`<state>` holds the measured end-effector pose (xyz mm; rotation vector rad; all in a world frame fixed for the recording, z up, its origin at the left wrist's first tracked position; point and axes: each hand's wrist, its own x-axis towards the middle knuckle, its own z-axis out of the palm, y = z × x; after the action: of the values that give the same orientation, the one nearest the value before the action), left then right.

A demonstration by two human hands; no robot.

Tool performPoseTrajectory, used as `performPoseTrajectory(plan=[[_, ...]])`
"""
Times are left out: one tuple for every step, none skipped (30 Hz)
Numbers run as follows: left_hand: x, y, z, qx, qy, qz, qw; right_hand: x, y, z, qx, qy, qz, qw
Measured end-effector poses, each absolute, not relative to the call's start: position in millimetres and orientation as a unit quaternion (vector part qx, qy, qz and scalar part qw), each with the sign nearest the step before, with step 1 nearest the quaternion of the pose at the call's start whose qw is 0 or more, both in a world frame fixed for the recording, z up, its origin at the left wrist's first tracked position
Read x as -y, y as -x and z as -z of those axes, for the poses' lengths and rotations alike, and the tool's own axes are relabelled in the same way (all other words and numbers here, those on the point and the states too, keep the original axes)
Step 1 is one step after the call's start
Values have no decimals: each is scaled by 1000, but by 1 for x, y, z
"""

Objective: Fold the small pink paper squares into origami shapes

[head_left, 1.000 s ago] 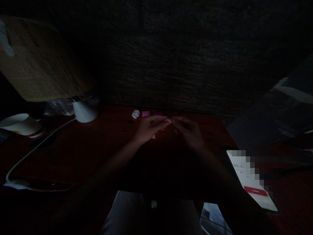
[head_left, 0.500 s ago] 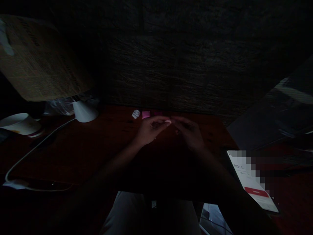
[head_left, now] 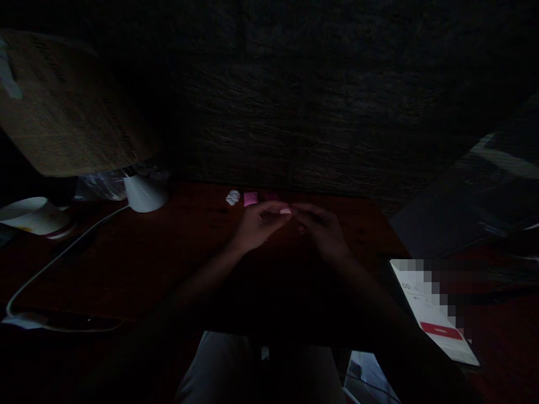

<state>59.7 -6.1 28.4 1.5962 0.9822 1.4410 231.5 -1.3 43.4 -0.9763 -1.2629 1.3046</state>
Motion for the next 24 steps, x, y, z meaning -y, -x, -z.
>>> performPoseTrajectory(plan=[[6, -60, -28, -386, -626, -564, 375, 1, -231, -43, 526, 406, -541, 516], [6, -60, -28, -386, -626, -565, 374, 1, -231, -42, 527, 406, -539, 517], [6, -60, -28, -387, -624, -565, 377, 1, -231, -42, 527, 407, -537, 518], [6, -61, -28, -386, -620, -566, 382, 1, -231, -41, 528, 408, -535, 518], [6, -61, -28, -385, -616, -566, 390, 1, -231, -41, 529, 411, -533, 516], [6, -61, -29, -384, -612, -566, 397, 1, -231, -41, 531, 414, -530, 515], [6, -60, -29, -385, -608, -564, 405, 1, -231, -41, 535, 417, -525, 514], [6, -60, -30, -387, -605, -562, 411, 1, -231, -41, 539, 419, -520, 513], [6, -60, -31, -391, -601, -560, 415, 1, -231, -41, 544, 421, -515, 512], [6, -60, -32, -395, -596, -559, 419, 1, -231, -41, 548, 420, -510, 513], [7, -60, -32, -400, -592, -558, 423, 1, -231, -41, 551, 419, -506, 514], [7, -60, -33, -403, -587, -556, 429, 1, -231, -41, 552, 418, -505, 515], [8, -60, -34, -405, -583, -554, 435, 2, -231, -41, 552, 418, -505, 516], [8, -61, -35, -405, -579, -552, 442, 2, -231, -41, 550, 418, -505, 517], [9, -61, -36, -405, -575, -550, 450, 2, -231, -41, 549, 420, -507, 516], [9, -61, -37, -404, -571, -549, 458, 2, -231, -41, 548, 421, -508, 514], [9, -61, -38, -404, -566, -548, 465, 2, -230, -40, 548, 420, -509, 513], [10, -61, -38, -405, -560, -548, 471, 2, -230, -40, 549, 418, -509, 514], [10, -60, -38, -407, -554, -549, 476, 2, -231, -40, 551, 413, -509, 516], [10, -60, -39, -411, -545, -549, 482, 2, -231, -40, 555, 407, -508, 518], [9, -59, -39, -416, -535, -550, 488, 2, -231, -40, 560, 401, -508, 517], [9, -58, -38, -423, -523, -551, 495, 2, -232, -40, 569, 395, -509, 511], [9, -58, -38, -429, -512, -550, 501, 2, -232, -40, 581, 389, -510, 502], [8, -57, -38, -436, -502, -549, 507, 2, -233, -41, 592, 384, -511, 491]])
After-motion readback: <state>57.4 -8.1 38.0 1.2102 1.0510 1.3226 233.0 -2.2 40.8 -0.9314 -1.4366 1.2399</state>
